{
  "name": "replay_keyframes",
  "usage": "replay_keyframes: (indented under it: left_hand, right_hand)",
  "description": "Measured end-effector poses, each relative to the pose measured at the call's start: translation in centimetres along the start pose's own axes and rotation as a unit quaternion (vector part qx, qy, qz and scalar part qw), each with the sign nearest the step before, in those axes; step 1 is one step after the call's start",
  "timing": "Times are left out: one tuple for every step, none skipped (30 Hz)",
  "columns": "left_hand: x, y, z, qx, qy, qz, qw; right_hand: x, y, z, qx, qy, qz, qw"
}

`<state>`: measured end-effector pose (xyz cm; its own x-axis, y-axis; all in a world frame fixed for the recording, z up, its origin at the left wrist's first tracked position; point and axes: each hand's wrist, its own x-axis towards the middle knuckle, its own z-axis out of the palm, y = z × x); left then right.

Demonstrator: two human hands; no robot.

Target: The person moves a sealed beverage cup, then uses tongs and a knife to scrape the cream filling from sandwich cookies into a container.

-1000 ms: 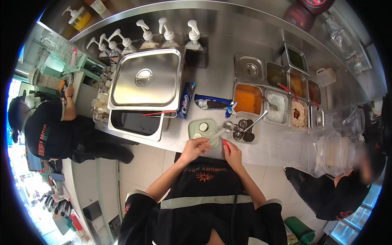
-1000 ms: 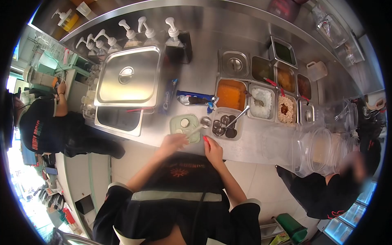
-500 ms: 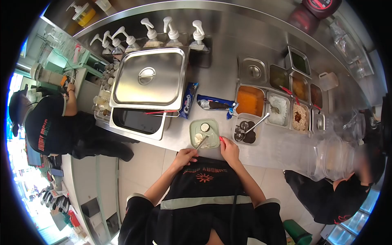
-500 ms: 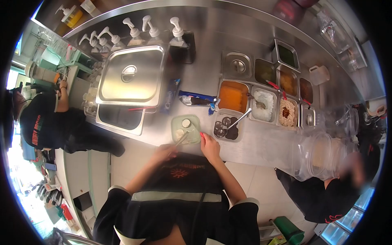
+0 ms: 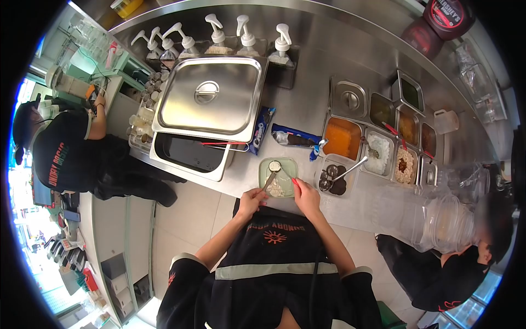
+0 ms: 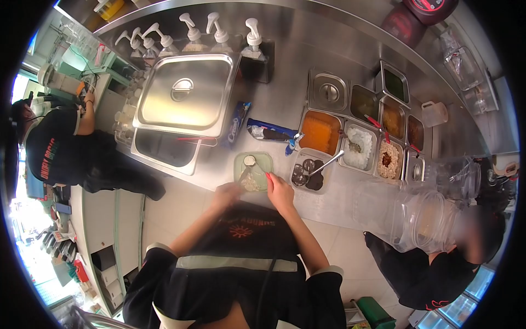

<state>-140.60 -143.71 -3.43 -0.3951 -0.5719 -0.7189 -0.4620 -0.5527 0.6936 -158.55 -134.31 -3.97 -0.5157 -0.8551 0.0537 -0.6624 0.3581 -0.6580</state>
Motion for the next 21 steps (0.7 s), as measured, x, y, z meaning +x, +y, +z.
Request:
replay_keyframes:
  left_hand:
    - [0.1, 0.0, 0.0, 0.001, 0.01, 0.002, 1.0]
    - [0.2, 0.0, -0.1, -0.006, 0.012, 0.001, 1.0]
    - [0.3, 0.0, -0.2, -0.013, 0.015, 0.0, 1.0]
    - [0.4, -0.1, -0.2, -0.021, 0.018, -0.001, 1.0]
    - [0.3, 0.0, -0.2, -0.023, 0.018, -0.001, 1.0]
    - [0.3, 0.0, -0.2, -0.024, 0.019, -0.002, 1.0]
    - [0.2, 0.1, -0.3, -0.026, 0.019, -0.002, 0.999]
    - [0.2, 0.1, -0.4, -0.028, 0.017, -0.002, 0.999]
    - [0.1, 0.1, -0.5, -0.028, 0.015, -0.002, 0.999]
    - [0.2, 0.2, -0.5, -0.029, 0.011, -0.001, 1.0]
    - [0.1, 0.4, -0.5, -0.025, 0.011, -0.001, 1.0]
    - [-0.1, 0.7, -0.5, -0.022, 0.011, -0.001, 1.0]
    - [-0.1, 0.8, -0.5, -0.018, 0.01, -0.001, 1.0]
    - [-0.1, 0.9, -0.5, -0.014, 0.01, 0.007, 1.0]
    - [-0.1, 0.9, -0.5, -0.011, 0.01, 0.015, 1.0]
    - [0.0, 1.0, -0.5, -0.007, 0.01, 0.022, 1.0]
    - [0.0, 1.1, -0.5, -0.004, 0.012, 0.025, 1.0]
    - [0.0, 1.1, -0.6, -0.001, 0.014, 0.027, 1.0]
    - [-0.1, 1.2, -0.6, 0.002, 0.016, 0.029, 0.999]
    - [-0.1, 1.3, -0.6, 0.001, 0.015, 0.026, 1.0]
    - [-0.2, 1.5, -0.7, 0.0, 0.013, 0.022, 1.0]
  right_hand:
    - [0.3, -0.2, 0.1, -0.02, -0.011, 0.007, 1.0]
    - [0.4, -0.3, 0.1, -0.017, -0.016, 0.01, 1.0]
    - [0.6, -0.4, 0.1, -0.014, -0.021, 0.014, 1.0]
    - [0.6, -0.5, 0.2, -0.011, -0.026, 0.018, 0.999]
    - [0.6, -0.5, 0.1, -0.002, -0.022, 0.017, 1.0]
    - [0.6, -0.5, 0.1, 0.006, -0.019, 0.016, 1.0]
    - [0.6, -0.5, 0.1, 0.015, -0.016, 0.015, 1.0]
    - [0.5, -0.4, 0.1, 0.022, -0.018, 0.019, 0.999]
    - [0.5, -0.3, 0.1, 0.028, -0.02, 0.023, 0.999]
    - [0.5, -0.2, 0.1, 0.034, -0.021, 0.027, 0.999]
    - [0.4, -0.1, 0.1, 0.032, -0.019, 0.026, 0.999]
    - [0.4, -0.1, 0.2, 0.031, -0.017, 0.025, 0.999]
    - [0.4, -0.1, 0.2, 0.03, -0.015, 0.024, 0.999]
    - [0.4, -0.2, 0.2, 0.03, -0.014, 0.026, 0.999]
    - [0.4, -0.3, 0.1, 0.03, -0.014, 0.028, 0.999]
    - [0.4, -0.4, 0.0, 0.029, -0.013, 0.03, 0.999]
    - [0.4, -0.3, 0.0, 0.03, -0.015, 0.033, 0.999]
    - [0.4, -0.2, 0.1, 0.031, -0.018, 0.036, 0.999]
    - [0.3, -0.2, 0.1, 0.032, -0.02, 0.039, 0.999]
    - [0.3, 0.0, 0.3, 0.028, -0.006, 0.02, 0.999]
    - [0.2, 0.2, 0.4, 0.024, 0.008, 0.002, 1.0]
